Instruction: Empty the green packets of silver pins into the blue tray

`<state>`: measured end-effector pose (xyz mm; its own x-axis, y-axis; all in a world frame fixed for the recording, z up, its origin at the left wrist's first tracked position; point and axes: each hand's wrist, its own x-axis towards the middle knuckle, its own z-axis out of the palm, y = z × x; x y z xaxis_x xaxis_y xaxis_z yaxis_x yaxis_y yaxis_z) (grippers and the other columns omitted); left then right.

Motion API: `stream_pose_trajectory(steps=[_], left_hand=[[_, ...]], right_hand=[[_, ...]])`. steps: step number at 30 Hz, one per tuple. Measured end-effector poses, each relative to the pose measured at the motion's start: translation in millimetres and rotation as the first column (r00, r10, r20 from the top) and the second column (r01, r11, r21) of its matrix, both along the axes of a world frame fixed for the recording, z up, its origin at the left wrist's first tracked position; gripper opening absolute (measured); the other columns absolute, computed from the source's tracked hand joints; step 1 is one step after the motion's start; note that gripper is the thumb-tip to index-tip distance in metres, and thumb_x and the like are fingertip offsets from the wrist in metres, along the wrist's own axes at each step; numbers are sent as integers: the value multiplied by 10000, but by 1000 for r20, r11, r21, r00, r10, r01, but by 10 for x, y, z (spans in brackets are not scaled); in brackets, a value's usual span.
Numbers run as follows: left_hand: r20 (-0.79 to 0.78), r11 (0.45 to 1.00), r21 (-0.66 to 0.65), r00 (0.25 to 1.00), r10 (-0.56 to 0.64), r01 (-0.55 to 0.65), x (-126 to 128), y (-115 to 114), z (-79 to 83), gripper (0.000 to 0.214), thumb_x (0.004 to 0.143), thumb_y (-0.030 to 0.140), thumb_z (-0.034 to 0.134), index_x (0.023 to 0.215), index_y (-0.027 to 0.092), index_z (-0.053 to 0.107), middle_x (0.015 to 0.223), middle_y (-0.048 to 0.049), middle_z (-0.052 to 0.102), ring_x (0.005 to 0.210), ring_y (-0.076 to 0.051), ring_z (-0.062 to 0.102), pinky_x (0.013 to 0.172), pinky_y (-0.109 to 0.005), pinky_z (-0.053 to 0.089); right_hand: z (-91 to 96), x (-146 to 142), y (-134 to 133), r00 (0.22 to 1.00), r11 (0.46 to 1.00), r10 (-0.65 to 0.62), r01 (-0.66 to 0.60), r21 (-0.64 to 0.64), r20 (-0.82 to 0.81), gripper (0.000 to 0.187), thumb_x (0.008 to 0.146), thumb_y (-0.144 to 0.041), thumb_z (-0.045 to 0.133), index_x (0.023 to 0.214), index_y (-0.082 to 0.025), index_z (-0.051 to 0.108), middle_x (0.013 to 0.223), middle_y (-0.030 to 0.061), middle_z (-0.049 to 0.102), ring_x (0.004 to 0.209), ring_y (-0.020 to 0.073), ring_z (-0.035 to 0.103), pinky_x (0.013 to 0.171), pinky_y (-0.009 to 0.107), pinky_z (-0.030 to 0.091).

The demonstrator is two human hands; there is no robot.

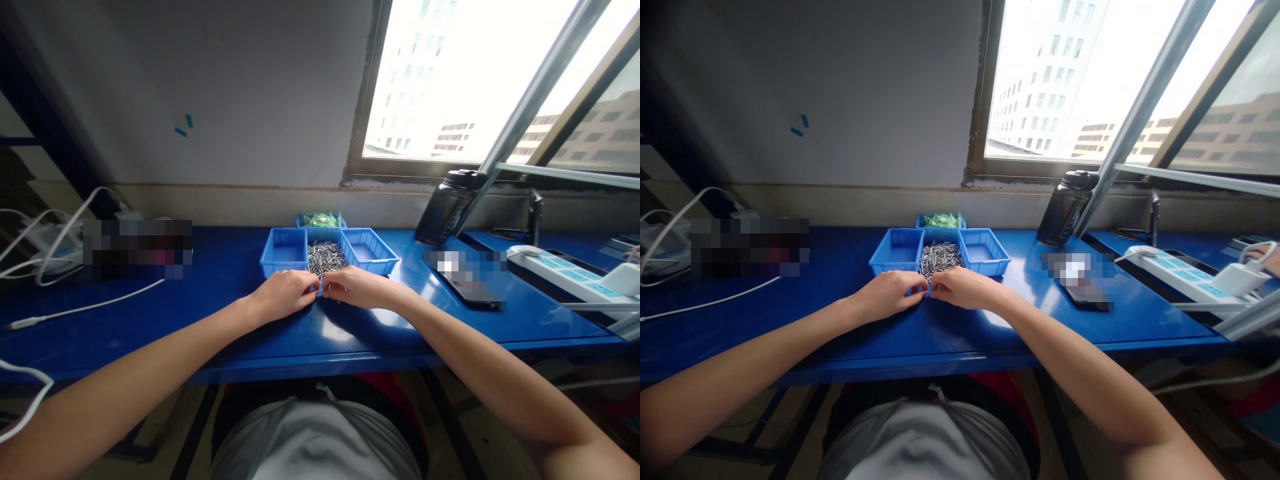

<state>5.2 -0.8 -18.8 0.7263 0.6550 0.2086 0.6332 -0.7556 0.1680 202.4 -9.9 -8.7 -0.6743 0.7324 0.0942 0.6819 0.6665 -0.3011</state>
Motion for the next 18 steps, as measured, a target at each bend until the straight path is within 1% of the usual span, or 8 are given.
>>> stream_pose_trajectory(steps=[6, 10, 14, 18], left_hand=[[48, 998, -53, 999, -16, 19, -6, 7, -20, 157, 841, 269, 461, 872, 200, 598, 790, -6, 627, 720, -153, 575, 643, -237, 392], [23, 998, -58, 1000, -9, 10, -20, 6, -26, 169, 841, 313, 464, 866, 196, 584, 804, -16, 619, 720, -164, 574, 619, -243, 390], [-2, 999, -33, 1000, 6, -6, -28, 15, -43, 178, 845, 323, 458, 813, 184, 563, 804, -27, 611, 701, -165, 569, 596, -245, 387], [-27, 1000, 12, 1000, 3, -2, -30, 10, -59, 183, 861, 324, 432, 811, 186, 542, 806, -23, 607, 688, -163, 570, 578, -246, 386]], right_hand=[[-34, 10, 31, 1000, 1000, -13, 13, 4, 7, 108, 837, -214, 524, 856, -162, 617, 658, 11, 615, 570, 102, 522, 523, 198, 317], [-90, -15, 86, 1000, 1000, 2, -2, 14, 5, 130, 862, -222, 480, 869, -165, 597, 681, 15, 626, 589, 110, 539, 535, 201, 330], [-170, -30, 83, 999, 993, 19, -24, 118, 41, 153, 890, -251, 442, 892, -163, 567, 734, 38, 641, 632, 133, 568, 554, 217, 342], [-257, 9, 32, 999, 979, 36, -37, 200, 10, 188, 916, -287, 414, 920, -169, 561, 795, 53, 649, 692, 142, 595, 617, 228, 379]])
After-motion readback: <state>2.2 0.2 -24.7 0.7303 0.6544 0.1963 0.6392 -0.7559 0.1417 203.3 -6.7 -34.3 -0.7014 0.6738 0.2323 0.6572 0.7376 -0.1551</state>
